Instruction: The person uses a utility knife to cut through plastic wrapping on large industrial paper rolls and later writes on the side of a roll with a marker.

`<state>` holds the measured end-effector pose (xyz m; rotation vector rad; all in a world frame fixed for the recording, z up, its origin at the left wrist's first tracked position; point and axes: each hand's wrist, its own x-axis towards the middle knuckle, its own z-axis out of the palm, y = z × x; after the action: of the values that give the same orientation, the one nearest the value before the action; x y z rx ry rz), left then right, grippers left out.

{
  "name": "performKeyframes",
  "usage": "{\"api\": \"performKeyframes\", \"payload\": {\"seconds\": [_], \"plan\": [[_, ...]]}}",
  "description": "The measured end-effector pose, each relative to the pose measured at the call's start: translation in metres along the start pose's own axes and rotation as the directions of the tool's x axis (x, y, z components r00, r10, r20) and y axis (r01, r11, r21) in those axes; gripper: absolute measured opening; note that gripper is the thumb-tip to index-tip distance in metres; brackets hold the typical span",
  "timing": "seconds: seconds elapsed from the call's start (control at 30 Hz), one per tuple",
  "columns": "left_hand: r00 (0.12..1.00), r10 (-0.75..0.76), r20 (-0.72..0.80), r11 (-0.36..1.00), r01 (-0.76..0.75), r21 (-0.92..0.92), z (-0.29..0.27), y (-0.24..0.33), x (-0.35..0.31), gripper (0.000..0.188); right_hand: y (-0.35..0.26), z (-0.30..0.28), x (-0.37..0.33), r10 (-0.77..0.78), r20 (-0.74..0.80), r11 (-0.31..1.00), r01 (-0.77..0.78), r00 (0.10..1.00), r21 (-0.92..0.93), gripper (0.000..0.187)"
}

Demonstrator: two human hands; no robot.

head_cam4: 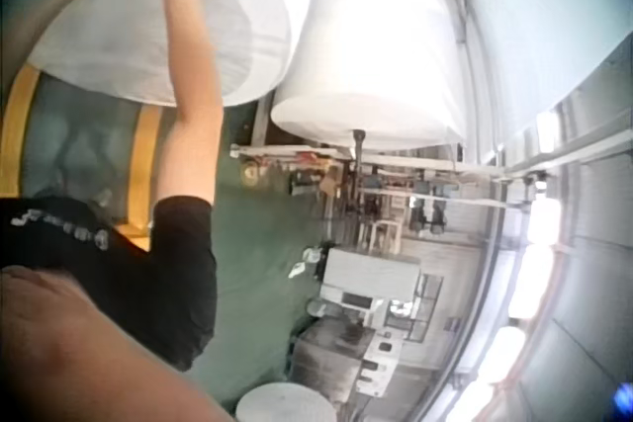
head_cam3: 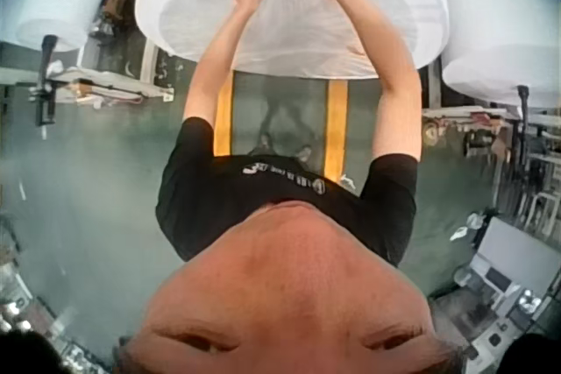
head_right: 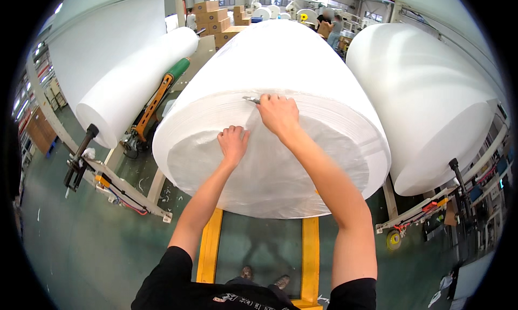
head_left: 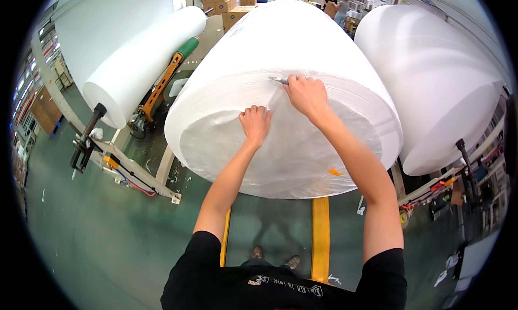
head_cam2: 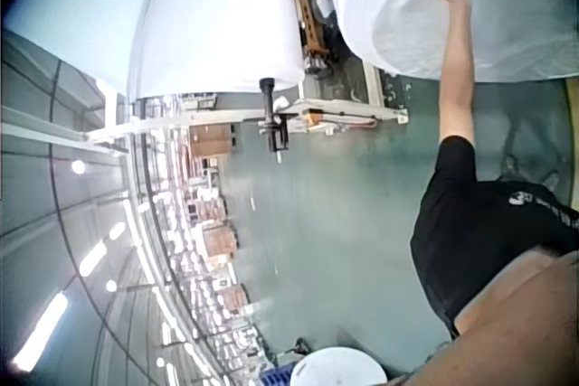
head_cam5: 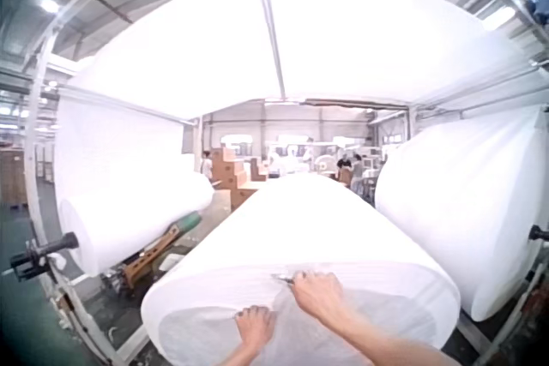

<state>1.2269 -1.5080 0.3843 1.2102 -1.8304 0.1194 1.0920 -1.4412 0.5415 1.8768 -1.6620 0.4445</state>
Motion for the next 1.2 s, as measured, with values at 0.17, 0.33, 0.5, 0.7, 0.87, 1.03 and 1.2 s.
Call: {"api": "performKeyframes", "payload": {"seconds": [0.17, 0.33, 0.5, 0.7, 0.87, 1.03, 1.2], "plan": [[0.993, 0.037, 0.109, 0.994, -0.026, -0.102, -0.003, 0.003, -0.005, 0.029, 0.019, 0.008, 0.006, 0.009, 0.064, 0.992, -0.001, 0.998, -0.128, 0.024], [0.936, -0.059, 0.347, 0.910, 0.193, -0.366, -0.001, -0.025, -0.083, 0.035, 0.084, -0.048, -0.056, 0.374, 0.274, 0.875, -0.238, 0.886, -0.421, 0.023], [0.739, -0.055, 0.671, 0.951, 0.244, -0.191, -0.016, -0.085, -0.257, 0.032, 0.100, -0.111, -0.184, 0.503, 0.274, 0.863, -0.459, 0.820, -0.210, 0.032], [0.114, -0.390, 0.914, 0.866, 0.383, 0.322, -0.101, -0.135, -0.496, 0.044, 0.112, -0.065, -0.449, 0.705, 0.671, 0.184, -0.973, 0.229, 0.138, 0.034], [-0.203, -0.660, 0.723, 0.712, 0.137, 0.688, -0.223, -0.128, -0.627, 0.037, 0.042, 0.008, -0.657, 0.432, 0.867, -0.533, -0.846, -0.248, 0.024, 0.040], [-0.110, -0.754, 0.648, 0.633, 0.143, 0.761, -0.213, -0.128, -0.605, 0.035, 0.031, 0.033, -0.738, 0.299, 0.889, -0.282, -0.922, -0.346, -0.264, 0.038], [0.516, -0.348, 0.783, 0.930, 0.083, 0.359, -0.060, -0.078, -0.500, 0.052, 0.095, 0.047, -0.725, 0.434, 0.884, -0.223, -0.971, -0.177, -0.085, 0.037]]}}
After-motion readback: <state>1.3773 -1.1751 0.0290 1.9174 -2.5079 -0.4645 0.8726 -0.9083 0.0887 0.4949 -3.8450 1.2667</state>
